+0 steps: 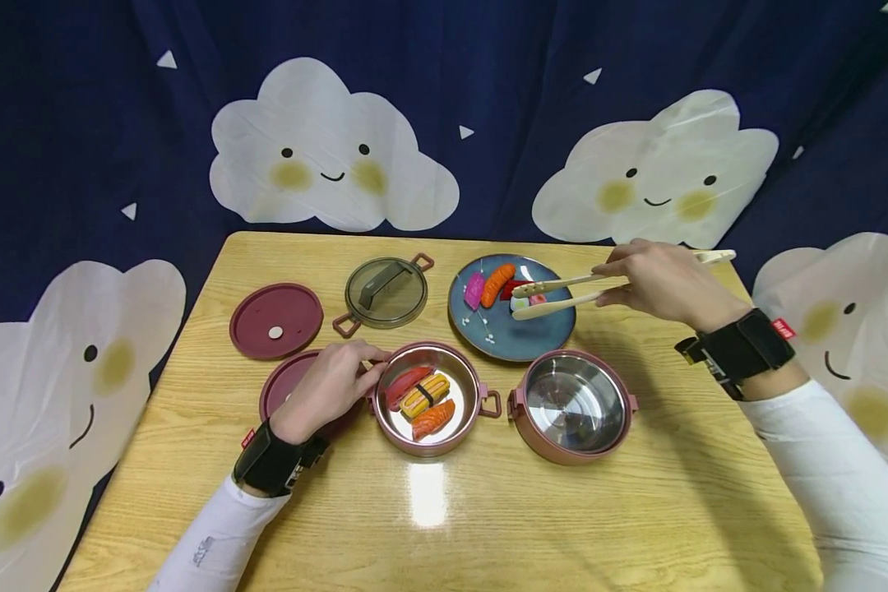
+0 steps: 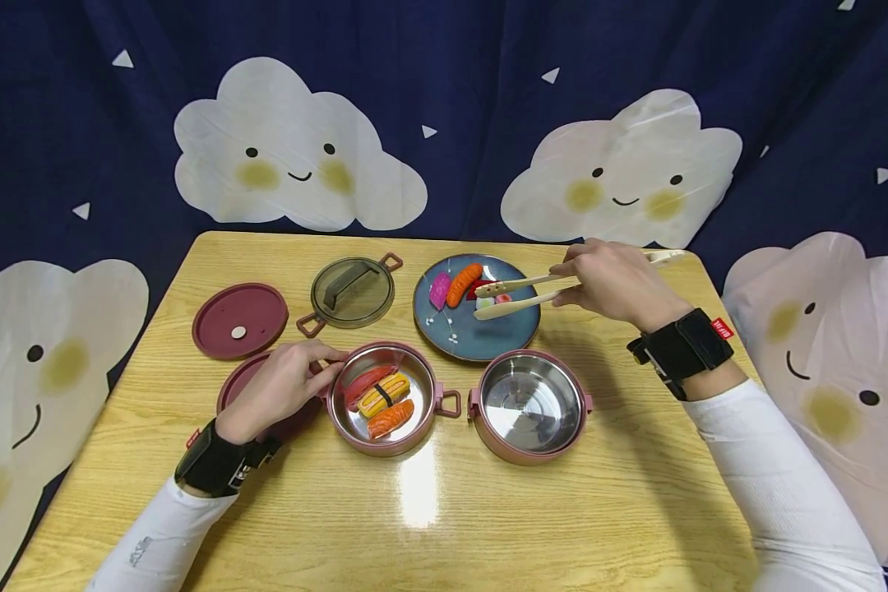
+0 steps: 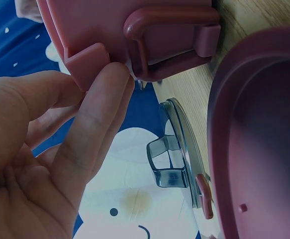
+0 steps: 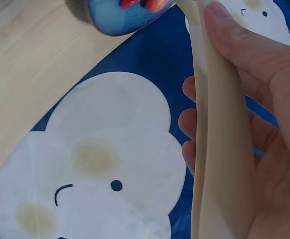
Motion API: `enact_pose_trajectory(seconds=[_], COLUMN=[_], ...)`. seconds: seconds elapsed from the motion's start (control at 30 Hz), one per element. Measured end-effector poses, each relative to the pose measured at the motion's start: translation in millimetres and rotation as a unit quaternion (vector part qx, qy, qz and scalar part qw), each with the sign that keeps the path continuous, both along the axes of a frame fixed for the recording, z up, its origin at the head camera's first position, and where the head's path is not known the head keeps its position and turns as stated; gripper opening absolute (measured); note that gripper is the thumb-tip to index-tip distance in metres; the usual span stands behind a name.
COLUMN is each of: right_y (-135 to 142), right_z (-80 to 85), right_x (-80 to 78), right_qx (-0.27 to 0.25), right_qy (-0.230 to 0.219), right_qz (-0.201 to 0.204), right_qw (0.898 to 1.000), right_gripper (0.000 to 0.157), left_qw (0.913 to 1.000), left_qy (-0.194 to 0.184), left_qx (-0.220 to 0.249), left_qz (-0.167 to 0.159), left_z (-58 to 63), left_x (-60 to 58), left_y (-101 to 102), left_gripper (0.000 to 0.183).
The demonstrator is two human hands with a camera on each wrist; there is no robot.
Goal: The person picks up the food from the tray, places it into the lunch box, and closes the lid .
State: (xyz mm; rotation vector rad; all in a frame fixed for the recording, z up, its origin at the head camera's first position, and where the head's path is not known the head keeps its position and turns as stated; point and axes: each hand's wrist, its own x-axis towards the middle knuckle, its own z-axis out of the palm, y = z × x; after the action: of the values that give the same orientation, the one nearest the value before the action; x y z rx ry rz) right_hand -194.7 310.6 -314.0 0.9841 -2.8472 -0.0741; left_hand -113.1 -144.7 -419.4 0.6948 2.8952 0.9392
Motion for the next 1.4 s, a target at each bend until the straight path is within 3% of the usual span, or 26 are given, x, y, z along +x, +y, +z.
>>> enact_pose_trajectory(seconds=[0.4,1.4], right_y=[-0.4,-14.8], right_z=[-8.8,-3.1], right_x=[-14.6,-19.2], right_qx=[0.010,0.042], right_qy=[-0.019,-0.028], right_qz=[-0.011,-0.002], right_qw=[1.000,0.999], right_gripper=[0.039,0.040], left_qw=[1.0000,1.0000], left_qy=[0.009,0.008], left_qx=[0.000,0.003], left_qz=[-0.002,-0.003], left_z=[-0.2,-1.3], left_x=[0.2,-0.3], left_y=[0.6,-0.3], left_gripper=[0.018,0.018])
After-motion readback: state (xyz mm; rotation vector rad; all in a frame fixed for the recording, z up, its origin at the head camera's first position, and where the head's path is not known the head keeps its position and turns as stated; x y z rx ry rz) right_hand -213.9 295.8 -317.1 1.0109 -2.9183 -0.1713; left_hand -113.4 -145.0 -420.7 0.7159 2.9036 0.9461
